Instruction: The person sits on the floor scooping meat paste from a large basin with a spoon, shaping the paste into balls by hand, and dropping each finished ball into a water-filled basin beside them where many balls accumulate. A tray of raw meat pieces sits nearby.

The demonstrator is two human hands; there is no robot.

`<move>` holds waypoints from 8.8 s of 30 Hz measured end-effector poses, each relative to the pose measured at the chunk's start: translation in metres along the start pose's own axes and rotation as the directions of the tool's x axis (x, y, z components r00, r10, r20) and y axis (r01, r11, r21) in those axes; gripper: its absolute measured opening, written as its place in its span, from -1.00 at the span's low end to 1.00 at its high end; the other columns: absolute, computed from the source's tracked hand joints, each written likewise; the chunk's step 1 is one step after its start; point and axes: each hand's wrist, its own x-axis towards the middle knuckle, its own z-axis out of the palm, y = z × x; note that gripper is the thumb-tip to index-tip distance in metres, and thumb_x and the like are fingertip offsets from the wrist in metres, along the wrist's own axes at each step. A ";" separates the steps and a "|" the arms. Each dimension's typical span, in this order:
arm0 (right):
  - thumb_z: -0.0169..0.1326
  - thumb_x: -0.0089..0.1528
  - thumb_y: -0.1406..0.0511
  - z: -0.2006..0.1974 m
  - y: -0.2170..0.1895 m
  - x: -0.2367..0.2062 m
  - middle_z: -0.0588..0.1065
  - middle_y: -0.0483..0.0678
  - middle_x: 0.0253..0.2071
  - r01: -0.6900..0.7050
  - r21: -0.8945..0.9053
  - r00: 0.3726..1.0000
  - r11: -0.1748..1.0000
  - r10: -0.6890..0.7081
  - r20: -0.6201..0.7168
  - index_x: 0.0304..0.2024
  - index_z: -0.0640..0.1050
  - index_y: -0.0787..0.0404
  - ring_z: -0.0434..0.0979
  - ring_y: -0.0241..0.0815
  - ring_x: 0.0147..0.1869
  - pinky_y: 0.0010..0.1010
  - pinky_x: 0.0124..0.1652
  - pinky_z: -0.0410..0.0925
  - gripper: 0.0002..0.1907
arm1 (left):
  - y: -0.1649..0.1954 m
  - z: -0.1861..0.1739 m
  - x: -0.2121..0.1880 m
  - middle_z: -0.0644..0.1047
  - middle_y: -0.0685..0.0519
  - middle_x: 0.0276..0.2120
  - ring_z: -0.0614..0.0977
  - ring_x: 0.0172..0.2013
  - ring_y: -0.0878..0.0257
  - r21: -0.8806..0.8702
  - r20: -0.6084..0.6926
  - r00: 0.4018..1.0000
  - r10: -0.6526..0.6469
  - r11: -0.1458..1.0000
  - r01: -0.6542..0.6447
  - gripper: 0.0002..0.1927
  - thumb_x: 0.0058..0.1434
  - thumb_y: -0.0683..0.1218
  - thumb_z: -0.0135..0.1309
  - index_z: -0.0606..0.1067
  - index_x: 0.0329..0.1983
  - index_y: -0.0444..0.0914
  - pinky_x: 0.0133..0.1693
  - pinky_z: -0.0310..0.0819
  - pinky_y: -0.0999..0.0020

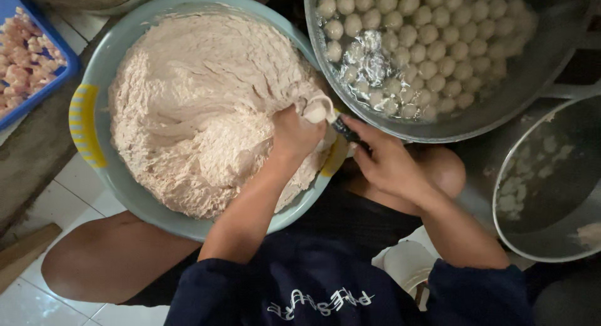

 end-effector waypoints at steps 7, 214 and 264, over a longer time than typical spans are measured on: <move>-0.03 0.35 0.32 -0.016 0.012 0.008 0.44 -0.02 -0.40 -0.438 0.219 0.889 0.872 0.382 0.253 0.45 0.38 0.01 0.32 -0.22 -0.40 -0.35 -0.36 0.29 -0.42 | 0.011 -0.011 0.006 0.64 -0.20 -0.30 0.67 -0.23 -0.18 0.374 0.099 0.975 -0.199 0.916 0.149 -0.62 0.00 0.08 0.32 0.59 -0.26 -0.28 -0.12 0.55 -0.03; 0.06 0.29 0.35 -0.027 0.048 0.034 0.58 0.14 -0.17 -0.141 -0.135 0.966 0.981 0.107 -0.234 0.33 0.42 0.25 0.61 -0.12 -0.19 -0.31 -0.15 0.44 -0.47 | 0.022 -0.013 0.021 0.65 -0.12 -0.30 0.65 -0.16 -0.19 0.500 -0.078 0.995 0.055 0.866 -0.008 -0.67 0.00 0.17 0.28 0.65 -0.32 -0.13 -0.11 0.53 -0.06; 0.13 0.33 0.32 -0.023 0.018 -0.005 0.59 0.10 -0.22 -0.227 -0.037 0.959 0.973 0.217 -0.183 0.21 0.50 0.25 0.53 -0.19 -0.24 -0.37 -0.23 0.42 -0.61 | -0.004 -0.002 0.007 0.60 -0.08 -0.47 0.66 -0.40 -0.12 0.090 0.020 0.996 0.087 0.992 -0.089 -0.80 0.17 -0.06 0.31 0.53 -0.37 -0.24 -0.31 0.56 0.07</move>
